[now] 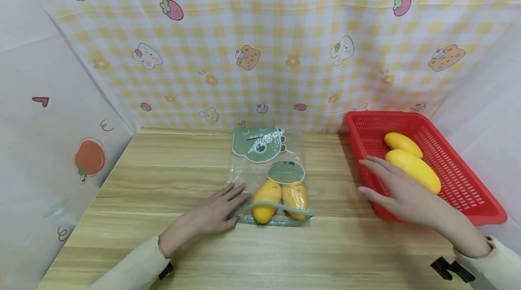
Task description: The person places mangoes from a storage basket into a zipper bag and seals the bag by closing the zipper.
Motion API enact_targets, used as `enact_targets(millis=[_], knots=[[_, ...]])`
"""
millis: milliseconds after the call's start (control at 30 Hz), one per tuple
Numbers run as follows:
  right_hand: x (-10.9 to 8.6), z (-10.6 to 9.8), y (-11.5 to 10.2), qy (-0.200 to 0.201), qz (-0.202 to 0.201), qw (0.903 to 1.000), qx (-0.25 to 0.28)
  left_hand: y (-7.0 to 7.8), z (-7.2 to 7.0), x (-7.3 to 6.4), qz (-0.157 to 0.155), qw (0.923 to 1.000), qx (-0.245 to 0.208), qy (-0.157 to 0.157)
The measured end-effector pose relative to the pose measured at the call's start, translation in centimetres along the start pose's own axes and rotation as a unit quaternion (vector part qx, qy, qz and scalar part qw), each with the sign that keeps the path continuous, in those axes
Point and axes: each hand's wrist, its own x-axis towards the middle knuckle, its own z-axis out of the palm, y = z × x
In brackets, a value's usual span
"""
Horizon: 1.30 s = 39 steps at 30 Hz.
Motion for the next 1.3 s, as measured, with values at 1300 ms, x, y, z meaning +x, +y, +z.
enact_targets(millis=[1300], knots=[[2.9,-4.0,13.6,-0.127,0.117,0.9836,-0.053,0.3,-0.5,0.1,-0.003,0.9999,-0.01,-0.01]])
